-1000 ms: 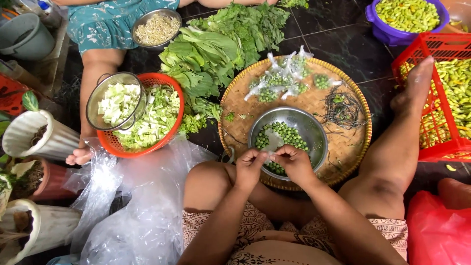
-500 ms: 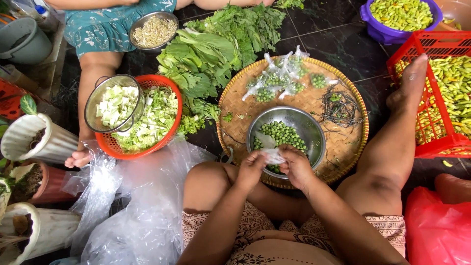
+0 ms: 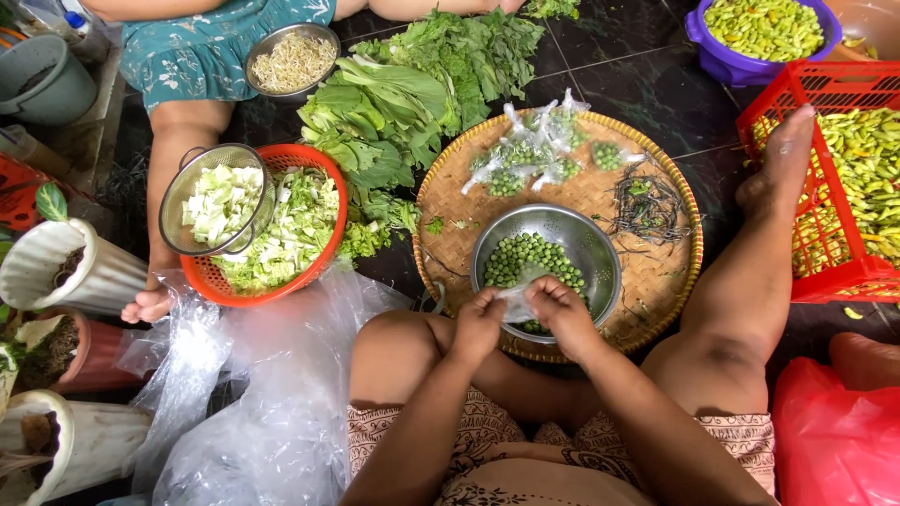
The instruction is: A person is sitting on the floor, scooping green peas from a metal bowl and filling small plastic bags.
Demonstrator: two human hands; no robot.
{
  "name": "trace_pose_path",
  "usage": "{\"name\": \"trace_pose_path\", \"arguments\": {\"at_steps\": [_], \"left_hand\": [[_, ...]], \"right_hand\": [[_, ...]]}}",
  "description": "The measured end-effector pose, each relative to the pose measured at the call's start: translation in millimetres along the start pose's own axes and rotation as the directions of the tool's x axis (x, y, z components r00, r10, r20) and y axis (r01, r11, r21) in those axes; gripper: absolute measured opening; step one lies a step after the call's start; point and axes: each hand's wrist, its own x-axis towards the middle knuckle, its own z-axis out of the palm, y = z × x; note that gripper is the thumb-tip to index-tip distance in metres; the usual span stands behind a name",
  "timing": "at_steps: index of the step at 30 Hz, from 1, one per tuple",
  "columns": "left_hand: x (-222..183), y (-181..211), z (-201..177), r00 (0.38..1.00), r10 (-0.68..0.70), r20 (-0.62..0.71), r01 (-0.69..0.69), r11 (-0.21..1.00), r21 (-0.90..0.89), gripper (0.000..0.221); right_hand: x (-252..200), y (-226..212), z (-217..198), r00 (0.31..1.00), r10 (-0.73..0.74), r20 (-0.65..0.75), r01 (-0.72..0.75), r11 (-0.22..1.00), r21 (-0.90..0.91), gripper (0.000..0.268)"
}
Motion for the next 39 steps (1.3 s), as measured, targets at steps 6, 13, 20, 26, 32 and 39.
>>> {"name": "trace_pose_path", "arguments": {"at_steps": [6, 13, 20, 26, 32, 39], "left_hand": [[-10, 29, 4, 0.998, -0.053, 0.027, 0.059, 0.941, -0.333, 0.018], [-1, -1, 1, 0.999, 0.019, 0.031, -0.028, 0.950, 0.310, 0.023], [-5, 18, -3, 0.958, -0.280, 0.059, 0.281, 0.880, -0.383, 0.010], [1, -4, 2, 0.983, -0.090, 0.158, 0.137, 0.937, -0.322, 0.020], [4, -8, -1, 0.984, 0.037, -0.172, -0.012, 0.989, 0.146, 0.022], [8, 0, -7, 0.971, -0.088, -0.222, 0.113, 0.988, 0.105, 0.024]], "right_hand": [[-4, -12, -7, 0.995, -0.070, 0.072, 0.088, 0.953, -0.288, 0.007], [4, -4, -11, 0.999, -0.027, -0.038, 0.023, 0.996, -0.083, 0.015], [-7, -23, -10, 0.982, -0.052, 0.183, 0.084, 0.981, -0.172, 0.013], [0, -29, -2, 0.985, 0.127, -0.115, -0.136, 0.988, -0.070, 0.014], [6, 3, -13, 0.953, 0.256, -0.162, -0.283, 0.944, -0.169, 0.033], [-29, -33, 41, 0.749, -0.583, 0.314, 0.645, 0.535, -0.546, 0.032]]}}
